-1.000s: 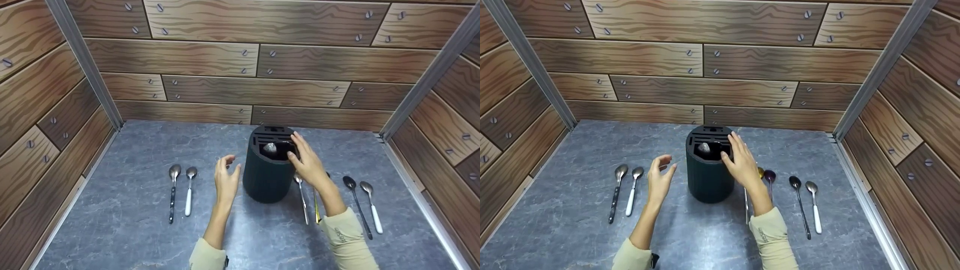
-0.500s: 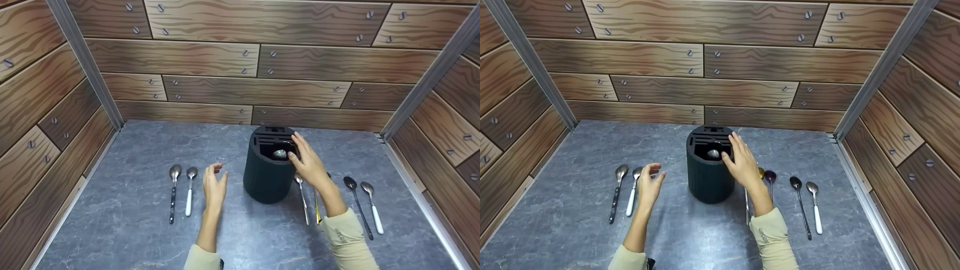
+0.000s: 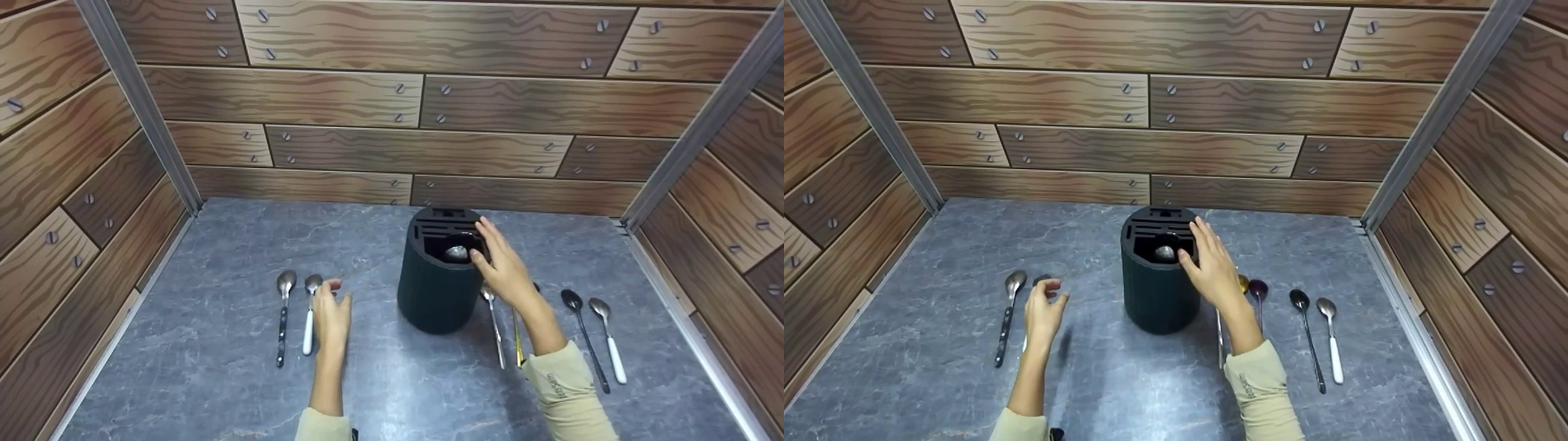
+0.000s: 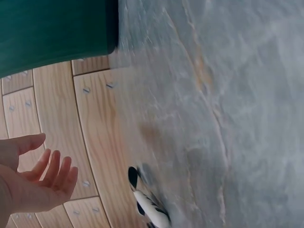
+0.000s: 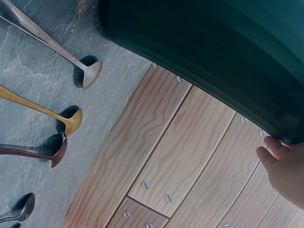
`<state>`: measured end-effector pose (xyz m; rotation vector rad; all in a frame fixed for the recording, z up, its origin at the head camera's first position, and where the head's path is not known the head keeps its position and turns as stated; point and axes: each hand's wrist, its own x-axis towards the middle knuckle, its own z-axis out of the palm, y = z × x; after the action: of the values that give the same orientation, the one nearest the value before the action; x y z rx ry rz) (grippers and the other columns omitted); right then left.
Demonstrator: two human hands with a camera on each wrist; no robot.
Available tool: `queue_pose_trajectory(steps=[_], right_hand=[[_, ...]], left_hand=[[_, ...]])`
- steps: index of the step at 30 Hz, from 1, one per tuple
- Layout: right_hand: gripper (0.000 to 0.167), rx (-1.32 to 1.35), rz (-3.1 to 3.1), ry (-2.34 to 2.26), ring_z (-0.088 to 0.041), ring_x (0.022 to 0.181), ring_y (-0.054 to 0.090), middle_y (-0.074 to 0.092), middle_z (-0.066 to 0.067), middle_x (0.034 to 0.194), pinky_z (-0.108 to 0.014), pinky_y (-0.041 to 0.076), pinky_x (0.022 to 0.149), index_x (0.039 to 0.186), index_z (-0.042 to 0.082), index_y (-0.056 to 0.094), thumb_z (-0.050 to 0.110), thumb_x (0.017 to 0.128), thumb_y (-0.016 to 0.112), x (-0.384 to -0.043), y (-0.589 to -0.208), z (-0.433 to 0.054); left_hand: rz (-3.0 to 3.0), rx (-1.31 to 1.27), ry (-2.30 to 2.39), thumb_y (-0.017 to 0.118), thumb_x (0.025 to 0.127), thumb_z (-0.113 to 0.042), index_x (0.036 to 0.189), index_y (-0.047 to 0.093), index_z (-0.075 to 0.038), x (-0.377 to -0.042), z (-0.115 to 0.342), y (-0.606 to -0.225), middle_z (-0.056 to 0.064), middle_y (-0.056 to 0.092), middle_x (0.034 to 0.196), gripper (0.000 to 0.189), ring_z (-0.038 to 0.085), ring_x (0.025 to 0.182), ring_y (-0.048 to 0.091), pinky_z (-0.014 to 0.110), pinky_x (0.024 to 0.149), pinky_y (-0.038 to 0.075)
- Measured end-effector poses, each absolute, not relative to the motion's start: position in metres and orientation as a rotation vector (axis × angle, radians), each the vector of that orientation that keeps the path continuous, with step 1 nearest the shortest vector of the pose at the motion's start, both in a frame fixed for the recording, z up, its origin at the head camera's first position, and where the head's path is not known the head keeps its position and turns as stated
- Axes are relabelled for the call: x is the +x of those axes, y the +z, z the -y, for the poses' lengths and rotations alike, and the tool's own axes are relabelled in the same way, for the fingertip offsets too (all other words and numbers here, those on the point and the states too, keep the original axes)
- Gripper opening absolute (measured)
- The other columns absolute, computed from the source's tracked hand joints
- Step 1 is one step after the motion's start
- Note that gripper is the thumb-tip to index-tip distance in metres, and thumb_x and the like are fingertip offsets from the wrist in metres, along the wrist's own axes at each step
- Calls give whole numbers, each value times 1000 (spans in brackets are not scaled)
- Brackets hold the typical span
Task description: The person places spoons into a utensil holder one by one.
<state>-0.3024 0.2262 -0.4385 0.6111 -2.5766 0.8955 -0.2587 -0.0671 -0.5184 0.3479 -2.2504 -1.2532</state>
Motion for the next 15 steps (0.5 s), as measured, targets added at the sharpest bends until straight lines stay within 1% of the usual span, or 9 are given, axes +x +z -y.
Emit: queue_pose_trajectory(steps=[5, 9, 15], right_hand=[[55, 610, 2581, 899, -34, 132, 22, 26, -13, 147, -51, 20, 103, 140, -1, 33, 25, 94, 48, -302, -439, -226], [55, 614, 2572, 903, -34, 133, 22, 27, -14, 146, -51, 21, 103, 140, -1, 34, 24, 94, 49, -302, -440, -227], [55, 613, 2578, 907, -31, 133, 22, 26, -13, 147, -52, 21, 102, 141, 0, 33, 25, 94, 47, -302, -440, -227]], left_hand=[[2332, 448, -1220, 70, 73, 0, 96, 60, 0, -258, 75, -525, 15, 59, 96, 25, 34, 93, 53, 44, 81, 42], [2393, 530, -1148, 71, 74, -3, 99, 61, -1, -257, 82, -527, 18, 57, 102, 27, 38, 98, 50, 48, 81, 42], [2478, 601, -989, 70, 75, -4, 104, 59, 4, -259, 93, -532, 25, 54, 106, 32, 42, 100, 48, 52, 79, 42]])
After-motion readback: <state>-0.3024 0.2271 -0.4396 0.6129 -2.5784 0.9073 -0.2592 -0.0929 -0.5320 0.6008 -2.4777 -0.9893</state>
